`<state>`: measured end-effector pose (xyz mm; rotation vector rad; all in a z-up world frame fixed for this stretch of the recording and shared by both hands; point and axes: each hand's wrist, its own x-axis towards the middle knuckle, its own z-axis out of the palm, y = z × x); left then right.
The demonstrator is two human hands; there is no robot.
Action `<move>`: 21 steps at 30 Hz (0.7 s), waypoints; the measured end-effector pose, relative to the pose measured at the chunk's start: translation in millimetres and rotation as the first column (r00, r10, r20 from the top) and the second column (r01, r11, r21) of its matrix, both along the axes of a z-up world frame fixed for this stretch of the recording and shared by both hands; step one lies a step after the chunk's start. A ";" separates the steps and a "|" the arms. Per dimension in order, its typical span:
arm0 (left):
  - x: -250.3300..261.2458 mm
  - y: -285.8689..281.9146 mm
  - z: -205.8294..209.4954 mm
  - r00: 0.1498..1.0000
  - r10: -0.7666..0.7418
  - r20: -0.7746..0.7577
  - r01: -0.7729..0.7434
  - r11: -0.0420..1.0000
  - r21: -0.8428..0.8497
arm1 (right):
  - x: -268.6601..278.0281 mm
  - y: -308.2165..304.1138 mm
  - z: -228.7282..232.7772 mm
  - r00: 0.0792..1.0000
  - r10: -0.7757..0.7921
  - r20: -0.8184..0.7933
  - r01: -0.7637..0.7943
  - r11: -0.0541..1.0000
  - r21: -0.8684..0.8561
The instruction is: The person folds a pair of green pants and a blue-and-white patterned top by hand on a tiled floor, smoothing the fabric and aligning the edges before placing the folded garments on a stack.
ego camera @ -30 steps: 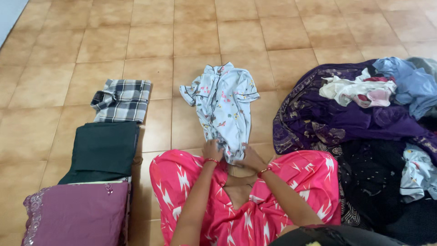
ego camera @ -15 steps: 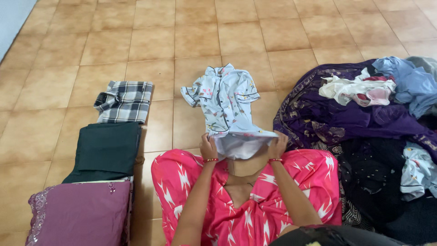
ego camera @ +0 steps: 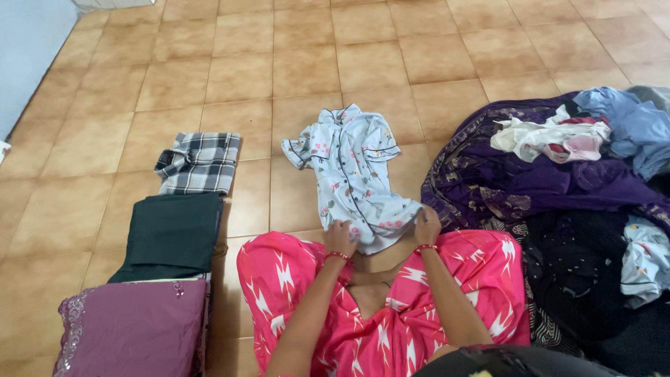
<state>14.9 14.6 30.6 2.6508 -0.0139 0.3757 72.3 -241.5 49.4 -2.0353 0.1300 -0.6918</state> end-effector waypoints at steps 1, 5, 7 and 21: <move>-0.3 0.2 -5.6 0.993 0.103 -0.066 -0.098 0.992 0.074 | -1.8 -1.5 -0.5 0.995 0.051 0.084 -0.041 0.992 -0.123; 5.6 9.1 -13.5 0.883 0.373 -0.286 -0.324 0.924 0.205 | -4.2 2.2 -2.0 0.998 -0.001 0.065 0.010 0.990 -0.141; 8.4 17.1 -11.3 0.829 0.440 -0.344 -0.425 0.897 0.124 | -2.0 1.0 -0.8 0.997 -0.035 0.075 0.042 0.996 -0.083; 5.5 23.0 -1.0 0.782 0.450 -0.432 -0.515 0.856 -0.041 | 1.1 -9.3 5.3 0.968 -0.161 -0.194 0.145 0.985 -0.090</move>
